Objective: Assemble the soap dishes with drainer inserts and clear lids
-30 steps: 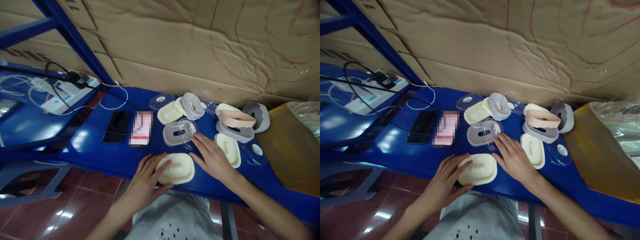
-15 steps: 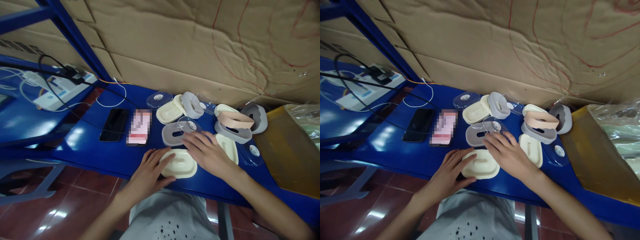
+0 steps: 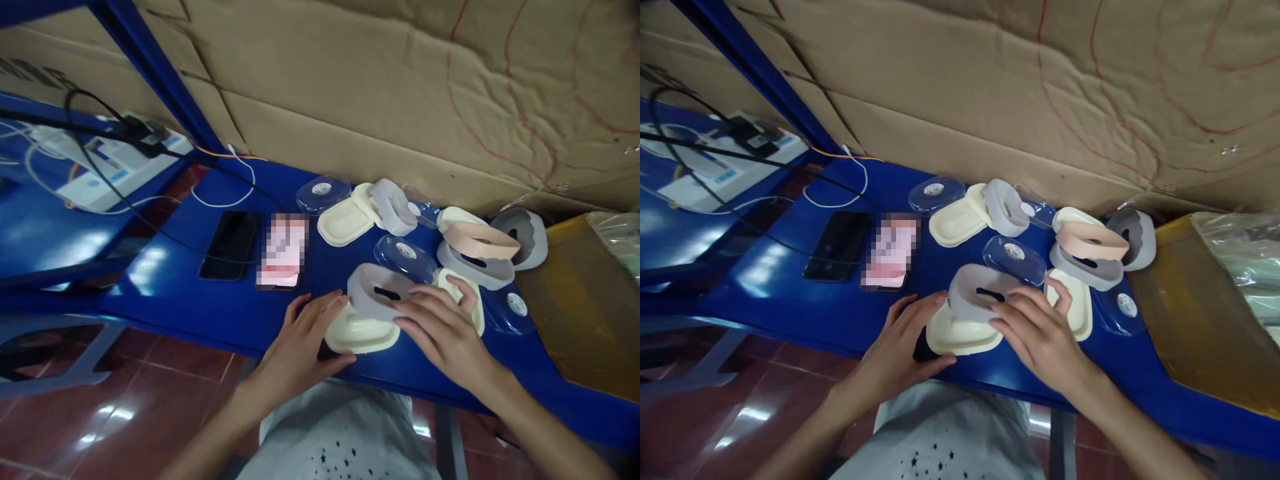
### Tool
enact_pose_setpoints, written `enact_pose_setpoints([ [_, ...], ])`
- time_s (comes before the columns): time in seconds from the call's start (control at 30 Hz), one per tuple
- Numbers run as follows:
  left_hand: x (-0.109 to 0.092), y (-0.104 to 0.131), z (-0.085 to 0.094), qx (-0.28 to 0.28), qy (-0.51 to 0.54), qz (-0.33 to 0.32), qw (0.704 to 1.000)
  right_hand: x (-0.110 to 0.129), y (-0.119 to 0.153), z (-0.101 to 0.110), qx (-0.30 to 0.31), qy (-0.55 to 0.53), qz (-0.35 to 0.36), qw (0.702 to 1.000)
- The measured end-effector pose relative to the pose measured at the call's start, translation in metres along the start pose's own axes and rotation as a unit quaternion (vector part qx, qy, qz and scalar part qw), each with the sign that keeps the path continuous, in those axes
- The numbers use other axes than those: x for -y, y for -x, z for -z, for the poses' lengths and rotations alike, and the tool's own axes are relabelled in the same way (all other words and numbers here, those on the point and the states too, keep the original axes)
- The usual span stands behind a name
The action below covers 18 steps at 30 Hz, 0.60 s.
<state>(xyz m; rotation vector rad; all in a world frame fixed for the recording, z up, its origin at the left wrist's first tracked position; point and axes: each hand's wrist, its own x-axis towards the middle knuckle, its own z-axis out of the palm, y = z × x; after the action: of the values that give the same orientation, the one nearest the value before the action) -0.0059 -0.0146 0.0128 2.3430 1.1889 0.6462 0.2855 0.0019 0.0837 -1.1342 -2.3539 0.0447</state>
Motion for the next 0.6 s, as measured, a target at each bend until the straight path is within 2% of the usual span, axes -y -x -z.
enact_pose_setpoints([
  [0.13,0.004,0.002,-0.004,-0.02,0.021,0.017,0.999,0.031,0.019,-0.012,0.01,-0.052,-0.021,0.998],
  [0.23,0.005,0.002,-0.003,-0.018,0.035,0.023,0.999,0.043,0.027,-0.025,0.016,-0.059,-0.019,0.998],
  [0.43,0.002,0.001,0.004,0.028,0.031,0.003,0.999,0.045,0.037,-0.036,0.034,-0.027,0.015,0.999],
  [0.6,0.002,0.001,0.007,0.042,0.025,-0.005,0.999,0.047,0.05,-0.043,0.094,0.009,0.05,0.994],
])
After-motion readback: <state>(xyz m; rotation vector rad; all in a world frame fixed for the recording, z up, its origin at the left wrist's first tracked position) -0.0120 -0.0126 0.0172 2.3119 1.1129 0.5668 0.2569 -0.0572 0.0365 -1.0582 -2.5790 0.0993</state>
